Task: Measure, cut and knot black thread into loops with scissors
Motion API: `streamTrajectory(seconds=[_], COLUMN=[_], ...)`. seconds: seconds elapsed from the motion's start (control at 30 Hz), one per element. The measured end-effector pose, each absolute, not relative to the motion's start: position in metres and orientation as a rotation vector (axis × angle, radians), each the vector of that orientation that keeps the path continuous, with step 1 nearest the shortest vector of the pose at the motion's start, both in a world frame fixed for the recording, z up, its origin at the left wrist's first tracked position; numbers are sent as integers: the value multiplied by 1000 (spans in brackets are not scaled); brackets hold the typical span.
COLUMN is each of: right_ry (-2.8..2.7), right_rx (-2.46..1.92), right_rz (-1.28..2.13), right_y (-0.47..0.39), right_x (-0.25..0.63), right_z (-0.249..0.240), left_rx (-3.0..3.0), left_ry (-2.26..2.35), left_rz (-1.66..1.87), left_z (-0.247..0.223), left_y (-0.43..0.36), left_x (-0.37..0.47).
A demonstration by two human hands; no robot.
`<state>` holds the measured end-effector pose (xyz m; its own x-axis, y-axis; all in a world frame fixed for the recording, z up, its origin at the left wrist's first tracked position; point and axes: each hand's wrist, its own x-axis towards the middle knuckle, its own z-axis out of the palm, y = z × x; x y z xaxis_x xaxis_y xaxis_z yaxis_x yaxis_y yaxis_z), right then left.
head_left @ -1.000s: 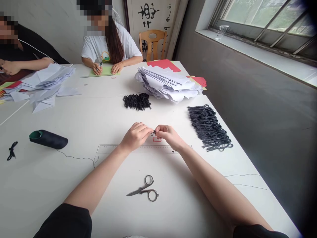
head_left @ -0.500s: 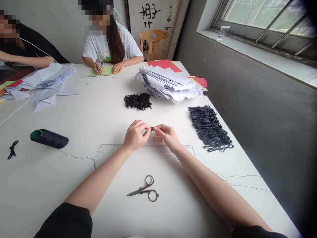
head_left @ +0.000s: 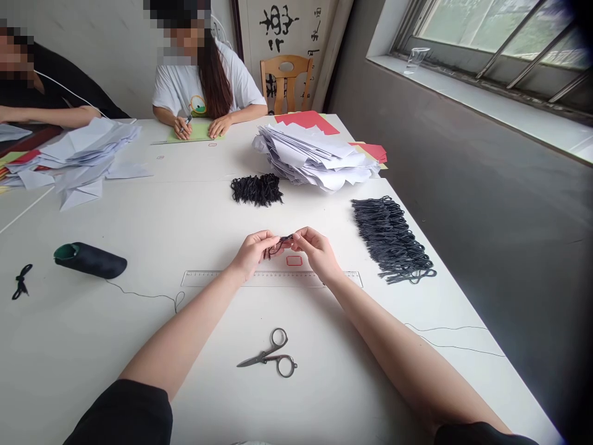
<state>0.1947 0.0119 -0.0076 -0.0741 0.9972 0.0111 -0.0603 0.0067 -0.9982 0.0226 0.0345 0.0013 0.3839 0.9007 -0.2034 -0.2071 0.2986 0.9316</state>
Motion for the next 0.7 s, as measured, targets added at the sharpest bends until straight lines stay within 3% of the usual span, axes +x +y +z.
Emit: streamTrajectory(seconds=[0.7], right_ry=[-1320], right_rx=[-1154], right_rz=[1232], right_y=[19], right_x=[210], right_z=[-4], left_rx=[999], left_ry=[888], left_rz=[910], left_z=[0], left_y=[34], left_x=[23])
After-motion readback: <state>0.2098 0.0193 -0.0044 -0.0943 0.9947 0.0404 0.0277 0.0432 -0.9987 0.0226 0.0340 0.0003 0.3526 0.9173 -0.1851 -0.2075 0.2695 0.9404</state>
